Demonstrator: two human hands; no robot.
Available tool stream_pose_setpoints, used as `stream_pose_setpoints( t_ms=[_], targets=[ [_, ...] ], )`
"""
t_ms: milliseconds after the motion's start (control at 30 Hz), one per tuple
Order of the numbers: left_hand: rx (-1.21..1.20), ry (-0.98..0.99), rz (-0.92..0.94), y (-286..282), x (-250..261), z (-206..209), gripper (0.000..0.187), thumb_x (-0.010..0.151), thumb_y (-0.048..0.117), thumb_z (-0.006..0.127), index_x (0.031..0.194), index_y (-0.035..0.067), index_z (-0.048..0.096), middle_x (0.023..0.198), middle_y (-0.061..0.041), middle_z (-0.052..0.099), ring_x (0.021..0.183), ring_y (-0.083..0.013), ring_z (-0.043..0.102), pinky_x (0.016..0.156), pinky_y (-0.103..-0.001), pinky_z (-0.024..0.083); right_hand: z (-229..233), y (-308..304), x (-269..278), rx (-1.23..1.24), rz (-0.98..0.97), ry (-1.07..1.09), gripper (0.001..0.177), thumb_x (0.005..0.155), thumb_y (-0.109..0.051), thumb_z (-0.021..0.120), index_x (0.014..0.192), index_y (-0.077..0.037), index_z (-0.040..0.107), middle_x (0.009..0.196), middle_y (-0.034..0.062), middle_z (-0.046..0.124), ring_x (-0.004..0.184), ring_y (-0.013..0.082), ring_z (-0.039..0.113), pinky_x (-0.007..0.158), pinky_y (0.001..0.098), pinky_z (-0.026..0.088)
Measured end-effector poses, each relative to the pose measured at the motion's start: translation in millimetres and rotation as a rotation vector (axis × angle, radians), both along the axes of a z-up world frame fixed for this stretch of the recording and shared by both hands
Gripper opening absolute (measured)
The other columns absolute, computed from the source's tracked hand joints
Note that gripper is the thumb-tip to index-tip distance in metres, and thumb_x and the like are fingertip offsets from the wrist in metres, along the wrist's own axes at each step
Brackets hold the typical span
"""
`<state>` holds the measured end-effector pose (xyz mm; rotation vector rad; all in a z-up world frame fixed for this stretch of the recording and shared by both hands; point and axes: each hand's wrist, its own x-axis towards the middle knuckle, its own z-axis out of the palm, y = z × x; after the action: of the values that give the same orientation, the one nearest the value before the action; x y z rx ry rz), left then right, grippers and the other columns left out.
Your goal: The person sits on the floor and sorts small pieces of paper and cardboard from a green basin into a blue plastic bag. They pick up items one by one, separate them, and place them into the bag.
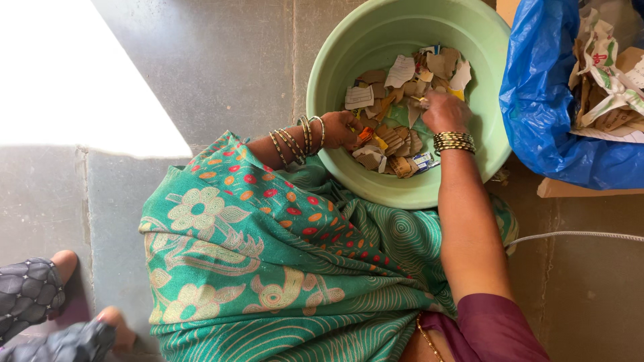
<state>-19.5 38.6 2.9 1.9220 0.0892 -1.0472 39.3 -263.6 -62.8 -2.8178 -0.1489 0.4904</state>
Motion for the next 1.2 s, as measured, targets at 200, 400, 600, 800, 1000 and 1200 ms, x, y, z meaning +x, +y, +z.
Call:
stream_pose_setpoints(
  t_ms=[200, 400, 600, 800, 1000, 1200],
  targets=[
    [0.036, -0.06, -0.008, 3, 1, -10, 0.05, 0.073, 0.02, 0.076, 0.121, 0.008, 0.07, 0.099, -0.009, 0.077, 0.087, -0.0158, 0.076, 0.08, -0.031, 0.061, -12, -20, 17, 0.407, -0.116, -0.057, 0.04, 0.076, -0.009, 0.071, 0.116, -0.012, 0.074, 0.113, 0.0186, 0.072, 0.099, 0.0325, 0.07, 0.087, 0.0423, 0.056],
    [0.061, -0.095, -0.027, 3, 2, -28, 0.048, 0.074, 0.022, 0.076, 0.12, 0.009, 0.07, 0.103, -0.009, 0.075, 0.09, -0.0164, 0.074, 0.082, -0.031, 0.06, 4, -6, 13, 0.446, -0.108, 0.5, 0.06, 0.068, -0.006, 0.066, 0.127, -0.01, 0.063, 0.122, 0.0134, 0.068, 0.099, 0.0237, 0.068, 0.087, 0.0383, 0.054],
    [-0.043, -0.906, -0.659, 10, 4, -40, 0.045, 0.071, 0.011, 0.08, 0.116, 0.014, 0.075, 0.122, -0.016, 0.069, 0.088, -0.016, 0.075, 0.077, -0.028, 0.063, -19, 14, 0, 0.36, -0.085, 0.742, 0.061, 0.07, -0.013, 0.068, 0.131, -0.016, 0.061, 0.118, 0.0164, 0.068, 0.1, 0.03, 0.069, 0.085, 0.0455, 0.06],
    [-0.029, 0.107, 0.087, 1, 0, -22, 0.047, 0.083, 0.017, 0.074, 0.128, 0.01, 0.064, 0.101, -0.007, 0.076, 0.083, -0.0136, 0.076, 0.066, -0.029, 0.063, -67, 26, -2, 0.214, 0.281, 0.512, 0.072, 0.075, -0.029, 0.077, 0.141, -0.009, 0.055, 0.133, 0.0236, 0.06, 0.121, 0.0373, 0.059, 0.102, 0.045, 0.049],
    [-0.016, 0.11, 0.078, 0, 1, -15, 0.049, 0.079, 0.014, 0.074, 0.127, 0.011, 0.065, 0.092, -0.007, 0.075, 0.077, -0.0138, 0.073, 0.062, -0.029, 0.061, -50, 42, -9, 0.165, 0.293, 0.639, 0.1, 0.067, -0.028, 0.08, 0.152, -0.004, 0.034, 0.141, 0.0276, 0.054, 0.128, 0.0382, 0.056, 0.106, 0.0432, 0.048],
    [-0.057, 0.166, 0.145, 1, 0, -20, 0.05, 0.079, 0.015, 0.075, 0.127, 0.011, 0.065, 0.087, -0.007, 0.074, 0.072, -0.0144, 0.071, 0.056, -0.028, 0.057, -2, 52, -15, 0.078, 0.254, 0.701, 0.109, 0.061, -0.037, 0.088, 0.152, -0.007, 0.037, 0.148, 0.023, 0.052, 0.133, 0.0372, 0.054, 0.107, 0.0437, 0.047]
  ],
)
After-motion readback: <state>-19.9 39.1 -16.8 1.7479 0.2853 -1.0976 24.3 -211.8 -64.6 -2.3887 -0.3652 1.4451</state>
